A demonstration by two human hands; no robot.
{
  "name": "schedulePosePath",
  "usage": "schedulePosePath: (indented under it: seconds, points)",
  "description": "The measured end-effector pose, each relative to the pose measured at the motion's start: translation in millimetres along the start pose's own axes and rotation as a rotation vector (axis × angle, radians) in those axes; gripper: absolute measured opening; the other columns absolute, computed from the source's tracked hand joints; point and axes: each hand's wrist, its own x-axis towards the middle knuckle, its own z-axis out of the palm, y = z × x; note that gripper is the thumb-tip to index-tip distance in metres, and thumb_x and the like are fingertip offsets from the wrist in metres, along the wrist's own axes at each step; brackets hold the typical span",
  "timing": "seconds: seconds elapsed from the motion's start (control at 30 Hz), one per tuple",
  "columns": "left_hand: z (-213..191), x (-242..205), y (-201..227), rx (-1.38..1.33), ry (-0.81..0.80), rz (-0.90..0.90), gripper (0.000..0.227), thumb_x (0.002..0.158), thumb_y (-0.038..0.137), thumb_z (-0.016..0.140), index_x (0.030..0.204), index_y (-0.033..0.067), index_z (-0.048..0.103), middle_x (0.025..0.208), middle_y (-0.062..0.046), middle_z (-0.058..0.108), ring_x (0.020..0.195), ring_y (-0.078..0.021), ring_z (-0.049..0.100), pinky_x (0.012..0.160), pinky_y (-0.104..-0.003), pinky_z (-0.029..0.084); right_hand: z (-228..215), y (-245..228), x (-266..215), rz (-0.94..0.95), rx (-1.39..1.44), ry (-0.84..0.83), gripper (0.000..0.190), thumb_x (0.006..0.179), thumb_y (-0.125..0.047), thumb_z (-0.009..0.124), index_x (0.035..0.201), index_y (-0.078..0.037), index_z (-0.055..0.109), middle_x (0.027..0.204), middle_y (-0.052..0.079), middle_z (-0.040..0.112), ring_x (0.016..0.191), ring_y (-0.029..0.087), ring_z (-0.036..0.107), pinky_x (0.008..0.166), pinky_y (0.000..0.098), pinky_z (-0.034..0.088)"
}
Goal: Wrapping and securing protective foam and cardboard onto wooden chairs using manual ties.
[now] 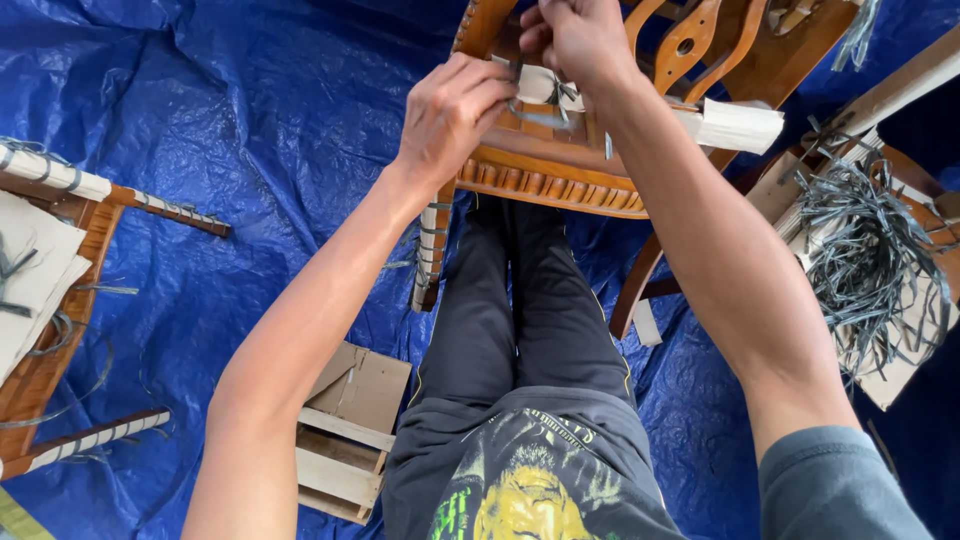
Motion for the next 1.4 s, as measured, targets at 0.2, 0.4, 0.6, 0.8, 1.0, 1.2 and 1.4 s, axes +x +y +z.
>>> schedulePosePath:
  seconds: [0.2,0.4,0.6,0.8,1.0,1.2,1.4]
  points:
    - [16.2,6.0,0.4,0.184,-0.056,0.146,0.015,0.087,0.015,0.078,0.1,0.0081,0.074,0.121,-0.003,0.071,0.117,-0.0201,0.06,0.099,-0.038,0.045,6.9,26.4,36.0,0.312,0.383,0.14,0.02,0.104,-0.023,0.059,0.092,-0.007,0.062,0.078,0.004,0.07,0.053,0.007,0.049,0.044,0.024,0.032]
    - [30.1,13.1,1.4,0.234,-0.167,-0.005,0.02,0.095,0.016,0.074,0.105,-0.0009,0.069,0.107,-0.008,0.072,0.108,-0.0272,0.056,0.095,-0.041,0.044,1.5,-11.9,-18.9,0.232,0.463,0.277,0.029,0.105,-0.03,0.052,0.104,-0.005,0.067,0.09,0.006,0.075,0.064,0.01,0.062,0.049,0.0255,0.044]
    - [43.3,25.7,-2.8,0.396,-0.264,0.041,0.024,0.088,0.005,0.068,0.109,-0.0044,0.061,0.093,-0.017,0.07,0.111,-0.0317,0.055,0.094,-0.041,0.045,30.5,41.2,-101.2,0.198,0.765,0.475,0.035,0.112,-0.034,0.044,0.107,-0.003,0.059,0.087,0.005,0.062,0.063,0.011,0.052,0.051,0.027,0.038]
    - [61.6,32.2,-5.3,0.511,-0.373,-0.029,0.035,0.078,0.006,0.072,0.108,-0.0062,0.06,0.078,-0.02,0.07,0.098,-0.0334,0.065,0.084,-0.04,0.053,77.4,66.4,-72.3,0.422,0.852,0.268,0.017,0.098,-0.008,0.053,0.113,-0.006,0.062,0.097,0.005,0.07,0.076,0.014,0.064,0.059,0.0288,0.049]
    - [75.6,34.1,-18.8,0.366,-0.366,-0.147,0.032,0.082,0.003,0.069,0.109,-0.0064,0.057,0.087,-0.025,0.072,0.074,-0.0337,0.075,0.059,-0.039,0.06,81.1,65.7,-57.4,0.362,0.913,0.205,0.013,0.099,-0.005,0.057,0.106,0.004,0.062,0.097,0.01,0.072,0.079,0.019,0.069,0.065,0.0331,0.057]
    - [59.4,38.2,-16.3,0.25,-0.329,-0.197,0.027,0.102,0.013,0.061,0.115,-0.0091,0.055,0.082,-0.025,0.072,0.067,-0.0345,0.075,0.05,-0.041,0.059,78.9,72.8,-63.4,0.406,0.779,0.186,0.017,0.104,-0.017,0.058,0.104,0.0,0.062,0.081,0.004,0.067,0.061,0.011,0.055,0.05,0.0268,0.044]
    - [66.2,28.9,-24.2,0.155,-0.323,-0.265,0.026,0.107,0.015,0.056,0.116,-0.0096,0.055,0.084,-0.024,0.073,0.065,-0.0329,0.075,0.047,-0.038,0.059,81.8,39.4,-71.1,0.415,0.813,0.19,0.018,0.103,-0.018,0.057,0.101,0.0,0.06,0.077,0.005,0.066,0.057,0.01,0.053,0.048,0.0255,0.043]
